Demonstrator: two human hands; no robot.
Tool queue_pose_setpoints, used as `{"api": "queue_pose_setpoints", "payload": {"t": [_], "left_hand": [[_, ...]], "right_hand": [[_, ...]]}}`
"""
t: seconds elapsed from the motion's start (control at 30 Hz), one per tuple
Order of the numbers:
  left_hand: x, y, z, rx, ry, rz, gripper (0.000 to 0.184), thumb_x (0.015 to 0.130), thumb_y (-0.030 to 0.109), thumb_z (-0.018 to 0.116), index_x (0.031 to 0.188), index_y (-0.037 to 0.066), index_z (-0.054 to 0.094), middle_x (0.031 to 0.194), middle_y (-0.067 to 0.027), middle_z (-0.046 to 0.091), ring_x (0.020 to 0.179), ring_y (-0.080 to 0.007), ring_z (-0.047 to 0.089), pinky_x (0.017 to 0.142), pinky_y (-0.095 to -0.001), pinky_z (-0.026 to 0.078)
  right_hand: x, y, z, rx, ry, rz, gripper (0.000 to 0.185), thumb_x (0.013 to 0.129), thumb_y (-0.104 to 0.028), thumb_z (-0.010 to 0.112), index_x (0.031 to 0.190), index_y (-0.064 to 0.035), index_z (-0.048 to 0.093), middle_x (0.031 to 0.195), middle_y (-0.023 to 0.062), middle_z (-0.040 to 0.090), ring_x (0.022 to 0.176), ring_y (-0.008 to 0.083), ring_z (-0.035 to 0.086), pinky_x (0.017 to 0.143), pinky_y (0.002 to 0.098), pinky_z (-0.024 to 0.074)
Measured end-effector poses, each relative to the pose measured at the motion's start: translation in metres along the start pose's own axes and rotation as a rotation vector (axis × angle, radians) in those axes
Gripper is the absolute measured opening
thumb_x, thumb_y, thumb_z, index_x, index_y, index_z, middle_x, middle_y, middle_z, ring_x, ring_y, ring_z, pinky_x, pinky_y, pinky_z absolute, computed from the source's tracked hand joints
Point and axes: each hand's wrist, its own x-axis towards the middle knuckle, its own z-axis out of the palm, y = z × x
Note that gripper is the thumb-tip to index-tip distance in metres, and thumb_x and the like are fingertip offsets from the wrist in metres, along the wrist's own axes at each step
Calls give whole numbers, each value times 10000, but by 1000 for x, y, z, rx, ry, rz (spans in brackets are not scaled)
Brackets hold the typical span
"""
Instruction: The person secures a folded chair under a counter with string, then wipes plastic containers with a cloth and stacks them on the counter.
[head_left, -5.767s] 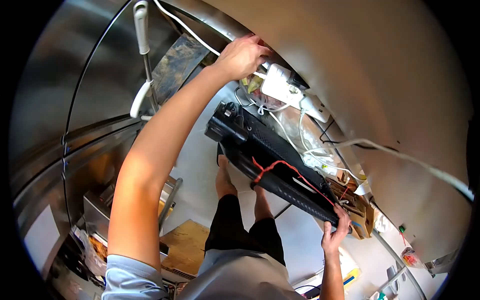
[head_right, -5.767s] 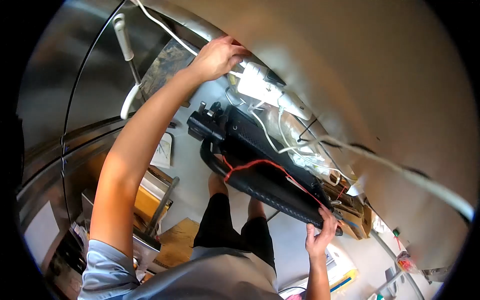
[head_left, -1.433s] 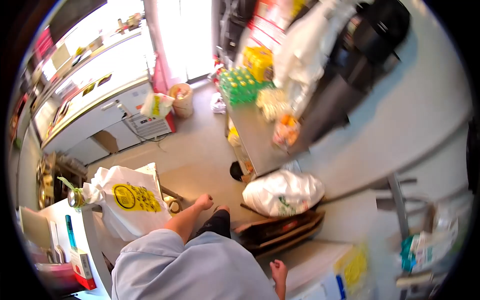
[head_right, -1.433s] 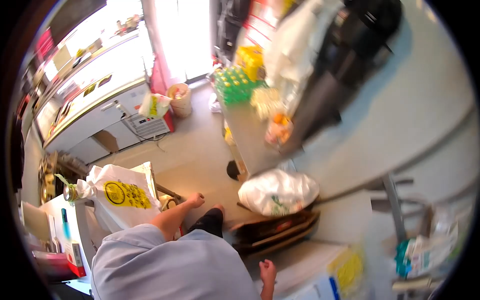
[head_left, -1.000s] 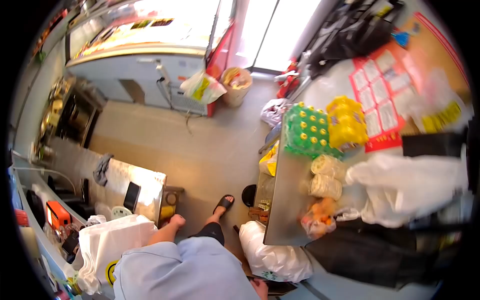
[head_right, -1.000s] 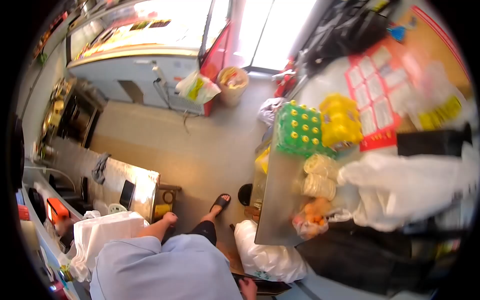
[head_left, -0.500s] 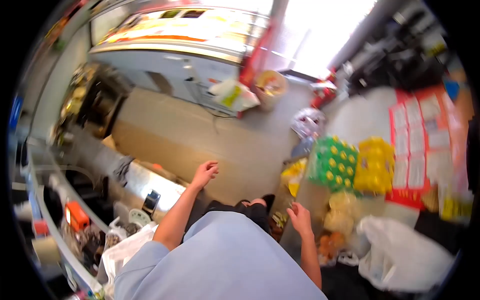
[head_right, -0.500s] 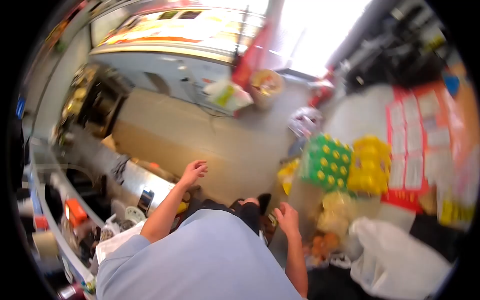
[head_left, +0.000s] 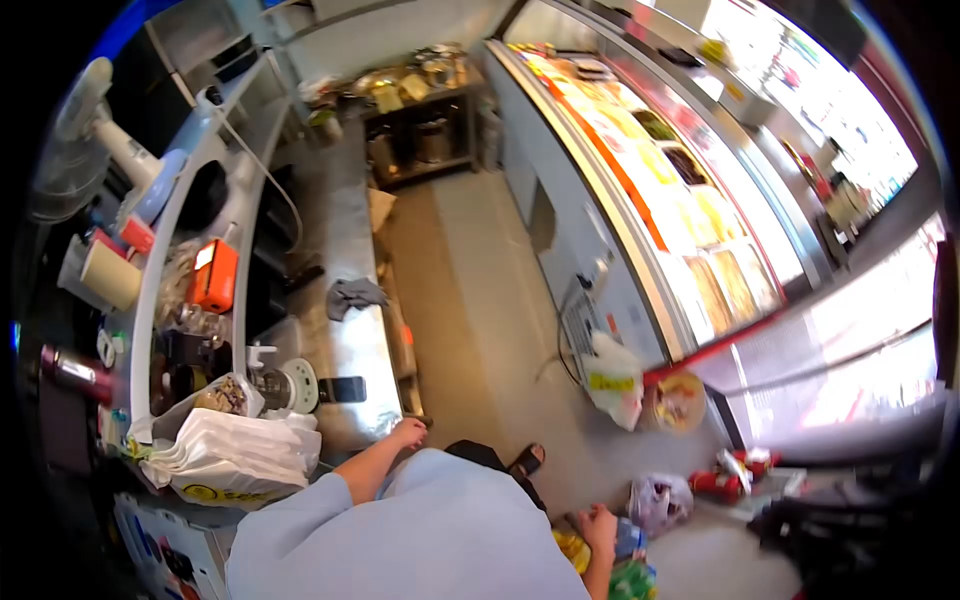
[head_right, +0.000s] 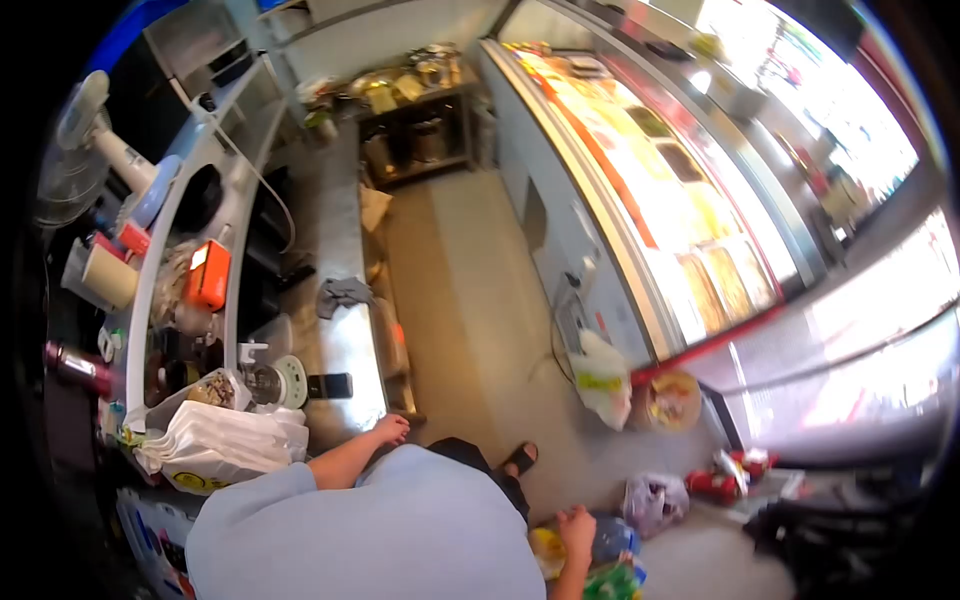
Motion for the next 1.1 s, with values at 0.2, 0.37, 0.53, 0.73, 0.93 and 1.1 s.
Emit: {"api": "queue_pose_setpoints", "payload": {"t": [0.2,0.37,0.53,0.73,0.93,1.1], "left_hand": [[38,73,-52,-526,151,383,302,952,152,647,1226,24,652,858,-62,698,675,-131,639,553,-290,503],[67,121,-173,-219,1071,351,211,899,178,689,1086,98,745,881,-142,703,838,-318,699,767,-414,548],[190,119,-312,-143,1238,140,351,824,154,787,1163,130,697,1126,-144,628,1035,-345,630,906,-450,516],[231,146,-376,-132,1295,30,181,944,230,692,972,60,635,866,-220,652,863,-450,637,762,-546,490],[212,279,-492,-425,1360,269,196,1015,197,580,927,28,627,747,-273,631,725,-476,638,598,-509,477],[230,416,-611,-752,1088,457,404,1048,342,535,1297,34,615,1026,-158,735,901,-240,679,845,-349,517]], "right_hand": [[243,-134,-81,-148,-49,-559,411,844,-258,764,1142,13,683,962,217,733,831,344,727,772,421,573],[379,-319,-84,-247,-257,-737,413,857,-249,758,1150,27,666,970,214,729,831,331,728,760,415,571],[466,-477,-26,-431,-371,-914,411,861,-252,764,1166,5,668,975,211,722,874,371,709,789,435,562],[511,-690,16,-396,-641,-1074,406,882,-264,761,1159,20,673,967,219,728,878,347,722,769,415,565],[546,-918,92,-103,-1099,-746,409,965,-279,714,1241,16,651,1060,103,735,1015,214,698,914,333,541],[541,-1081,199,255,-1388,-786,402,993,-280,684,1274,2,628,1136,76,691,1144,166,625,970,290,491]]}}
